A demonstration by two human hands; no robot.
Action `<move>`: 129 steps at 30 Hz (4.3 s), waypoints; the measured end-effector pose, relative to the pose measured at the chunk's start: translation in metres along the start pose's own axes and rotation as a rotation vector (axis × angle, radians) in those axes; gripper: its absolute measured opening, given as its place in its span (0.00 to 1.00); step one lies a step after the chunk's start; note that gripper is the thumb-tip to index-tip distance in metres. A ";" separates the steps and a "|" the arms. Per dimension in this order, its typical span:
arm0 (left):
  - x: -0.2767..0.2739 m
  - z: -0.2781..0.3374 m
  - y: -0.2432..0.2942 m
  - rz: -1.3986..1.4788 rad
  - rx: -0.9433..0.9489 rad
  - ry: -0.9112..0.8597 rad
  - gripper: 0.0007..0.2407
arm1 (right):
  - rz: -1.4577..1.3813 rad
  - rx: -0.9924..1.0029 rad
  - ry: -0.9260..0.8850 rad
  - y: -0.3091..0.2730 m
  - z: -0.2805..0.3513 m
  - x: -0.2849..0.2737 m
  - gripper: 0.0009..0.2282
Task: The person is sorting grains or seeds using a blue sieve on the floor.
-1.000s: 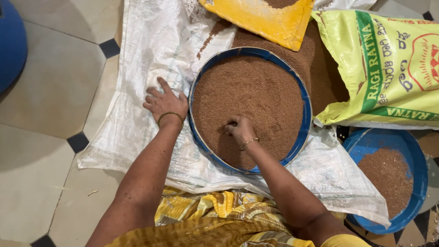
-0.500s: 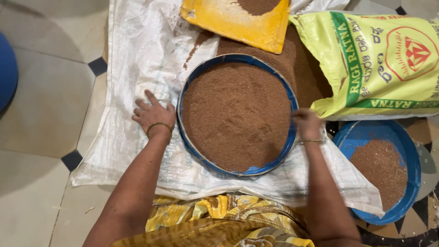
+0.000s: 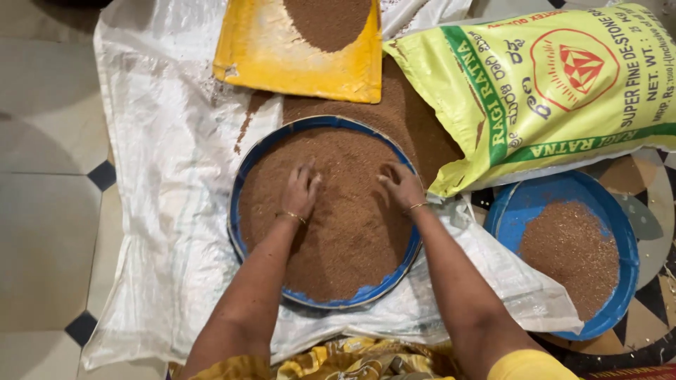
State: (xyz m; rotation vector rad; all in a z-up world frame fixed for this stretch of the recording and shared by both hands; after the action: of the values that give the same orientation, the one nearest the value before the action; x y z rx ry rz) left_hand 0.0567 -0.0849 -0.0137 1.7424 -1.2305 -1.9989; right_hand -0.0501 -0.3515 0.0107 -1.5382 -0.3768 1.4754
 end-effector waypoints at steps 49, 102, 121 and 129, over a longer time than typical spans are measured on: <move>-0.074 -0.108 -0.023 -0.106 -0.385 0.156 0.25 | -0.354 0.040 0.384 -0.043 -0.067 -0.029 0.27; 0.019 0.028 -0.015 -0.194 -0.006 -0.042 0.20 | -0.209 0.012 0.175 0.031 0.010 0.047 0.18; 0.029 -0.127 0.037 0.380 -0.418 -0.275 0.28 | -0.268 0.222 -0.352 -0.090 -0.135 0.065 0.25; 0.093 0.052 -0.015 -0.220 -0.163 -0.399 0.23 | -0.066 0.358 -0.297 -0.027 0.051 0.100 0.23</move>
State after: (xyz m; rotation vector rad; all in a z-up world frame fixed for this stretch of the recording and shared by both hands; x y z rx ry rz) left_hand -0.0104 -0.1125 -0.0928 1.5043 -0.9697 -2.5893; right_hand -0.0628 -0.2418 -0.0209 -1.0201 -0.3113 1.6226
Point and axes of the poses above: each hand's wrist, its own z-axis away from the middle knuckle, its own x-axis out of the palm, y = z × x, the point moved 6 cm from there along -z, towards the middle knuckle, and after that the axes turned 7 degrees about -z, right-handed, at the moved point
